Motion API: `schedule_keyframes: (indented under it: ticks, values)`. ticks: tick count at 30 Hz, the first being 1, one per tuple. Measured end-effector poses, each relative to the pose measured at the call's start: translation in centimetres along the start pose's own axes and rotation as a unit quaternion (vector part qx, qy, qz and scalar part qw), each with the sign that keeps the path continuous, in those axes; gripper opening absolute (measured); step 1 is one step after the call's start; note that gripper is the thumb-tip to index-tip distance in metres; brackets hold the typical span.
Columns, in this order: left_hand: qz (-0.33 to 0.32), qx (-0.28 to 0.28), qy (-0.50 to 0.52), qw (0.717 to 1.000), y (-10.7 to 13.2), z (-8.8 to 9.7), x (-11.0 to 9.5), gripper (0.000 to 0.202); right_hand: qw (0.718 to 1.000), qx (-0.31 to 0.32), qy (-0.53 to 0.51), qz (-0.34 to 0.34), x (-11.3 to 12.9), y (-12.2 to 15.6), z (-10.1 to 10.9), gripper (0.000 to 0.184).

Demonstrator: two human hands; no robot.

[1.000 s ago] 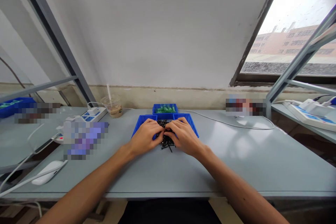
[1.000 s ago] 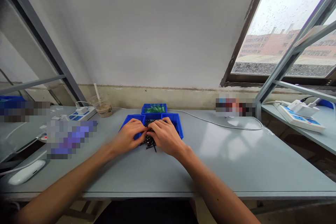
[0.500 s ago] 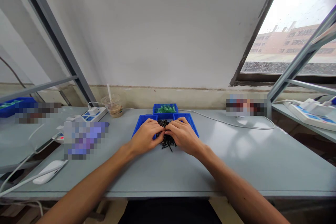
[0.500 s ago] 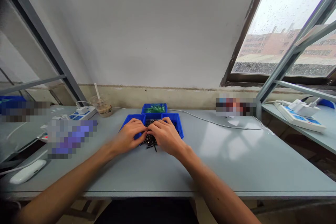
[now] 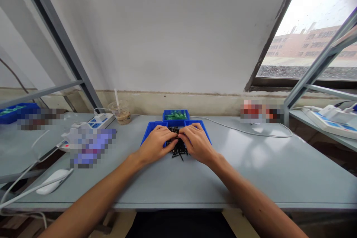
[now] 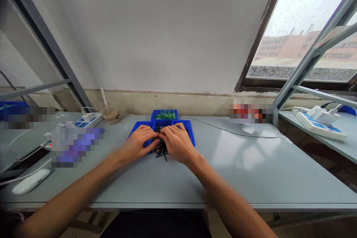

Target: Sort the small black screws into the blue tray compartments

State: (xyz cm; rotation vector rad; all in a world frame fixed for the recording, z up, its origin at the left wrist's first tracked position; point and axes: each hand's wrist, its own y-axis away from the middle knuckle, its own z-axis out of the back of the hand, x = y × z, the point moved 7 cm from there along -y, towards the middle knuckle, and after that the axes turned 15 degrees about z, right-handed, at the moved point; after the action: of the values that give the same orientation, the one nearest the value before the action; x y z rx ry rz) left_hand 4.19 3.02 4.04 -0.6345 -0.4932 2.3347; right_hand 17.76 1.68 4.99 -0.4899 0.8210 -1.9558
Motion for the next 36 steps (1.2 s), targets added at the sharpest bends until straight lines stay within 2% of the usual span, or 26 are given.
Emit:
schedule_keyframes:
  ticks: [3,8,16,27,33,36]
  values:
    - [-0.027,0.034,-0.019,0.999,0.1,-0.5,-0.3,0.02,0.999,-0.042,0.014,-0.029,-0.5,0.1,0.8,0.019]
    - [-0.114,0.117,-0.07,0.984,0.8,-1.7,-1.3,0.019,0.991,-0.086,0.048,-0.091,-1.9,0.5,1.8,0.013]
    - [-0.155,0.163,-0.099,0.969,1.8,-2.6,-2.8,0.012,0.983,-0.062,0.095,-0.145,-3.5,1.2,1.4,0.01]
    - [-0.172,0.156,-0.123,0.965,2.0,-3.8,-2.8,0.017,0.976,0.027,0.139,-0.164,-4.9,2.2,-0.4,0.014]
    - [-0.157,0.13,-0.129,0.97,1.7,-3.9,-2.5,0.008,0.978,0.024,0.131,-0.159,-4.7,2.1,-0.4,0.012]
    - [-0.138,0.108,-0.143,0.974,1.5,-3.9,-2.3,0.013,0.979,0.026,0.128,-0.159,-4.5,2.0,-0.5,0.011]
